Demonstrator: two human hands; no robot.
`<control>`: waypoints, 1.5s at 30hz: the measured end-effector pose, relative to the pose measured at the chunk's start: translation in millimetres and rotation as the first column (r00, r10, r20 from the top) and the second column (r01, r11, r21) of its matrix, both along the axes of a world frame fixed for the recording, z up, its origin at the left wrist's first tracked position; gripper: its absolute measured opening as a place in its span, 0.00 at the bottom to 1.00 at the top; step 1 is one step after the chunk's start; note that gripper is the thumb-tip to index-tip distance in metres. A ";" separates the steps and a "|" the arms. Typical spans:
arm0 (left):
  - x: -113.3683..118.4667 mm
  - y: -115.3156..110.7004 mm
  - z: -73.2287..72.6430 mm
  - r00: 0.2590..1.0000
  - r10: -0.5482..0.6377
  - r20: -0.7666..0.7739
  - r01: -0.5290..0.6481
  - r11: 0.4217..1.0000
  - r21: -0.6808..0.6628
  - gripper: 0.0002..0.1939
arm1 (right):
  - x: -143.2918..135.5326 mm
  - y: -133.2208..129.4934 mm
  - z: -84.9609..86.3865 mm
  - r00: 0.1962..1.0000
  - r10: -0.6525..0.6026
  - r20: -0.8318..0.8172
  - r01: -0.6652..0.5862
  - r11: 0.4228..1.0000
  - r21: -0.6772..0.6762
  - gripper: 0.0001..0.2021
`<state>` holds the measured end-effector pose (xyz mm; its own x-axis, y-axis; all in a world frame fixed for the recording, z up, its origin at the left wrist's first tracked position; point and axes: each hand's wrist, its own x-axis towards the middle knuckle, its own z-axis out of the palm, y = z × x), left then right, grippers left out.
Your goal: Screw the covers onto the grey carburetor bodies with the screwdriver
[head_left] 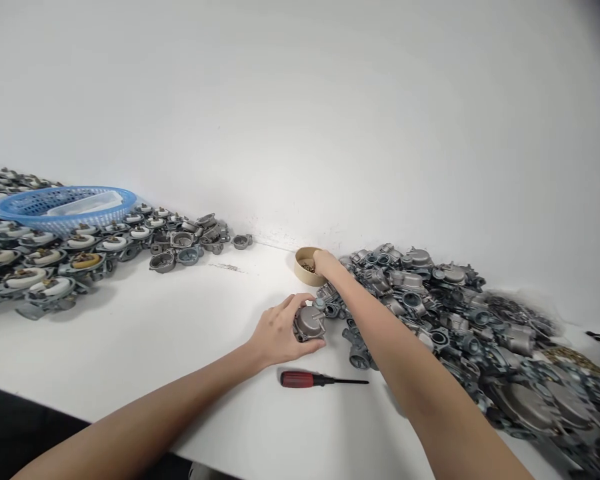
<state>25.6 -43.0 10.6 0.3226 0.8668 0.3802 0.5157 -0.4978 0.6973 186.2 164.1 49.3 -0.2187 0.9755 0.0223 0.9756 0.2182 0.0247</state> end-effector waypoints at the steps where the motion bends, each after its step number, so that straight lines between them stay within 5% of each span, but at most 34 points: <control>1: -1.0 0.2 1.5 1.000 0.007 -0.011 -0.007 1.000 0.008 0.37 | 0.9 0.1 -1.0 1.000 -0.011 0.019 0.012 0.999 -0.036 0.14; 7: -15.2 7.8 9.9 0.999 0.016 0.030 -0.018 0.998 0.064 0.24 | 3.2 -4.2 2.2 0.997 -0.023 0.068 0.029 0.995 -0.094 0.17; 14: -24.1 19.0 8.6 0.996 0.085 0.013 -0.086 0.995 0.049 0.21 | 12.0 -14.2 15.6 0.999 0.001 0.042 0.001 0.999 -0.047 0.15; 34: -23.8 22.4 7.4 0.992 0.109 0.058 -0.107 0.994 -0.038 0.13 | 26.0 -25.4 30.1 0.921 0.088 -0.380 -0.116 0.992 -0.052 0.12; 38: -24.6 26.1 5.4 0.976 0.118 0.185 -0.120 0.993 -0.001 0.11 | 19.0 -56.5 44.9 0.833 0.154 -0.532 -0.195 0.981 -0.021 0.11; 45: -27.6 15.8 22.6 0.885 -0.039 0.463 -0.011 0.995 0.104 0.14 | 19.4 -168.5 69.9 0.558 0.316 -0.768 -0.362 0.925 0.118 0.06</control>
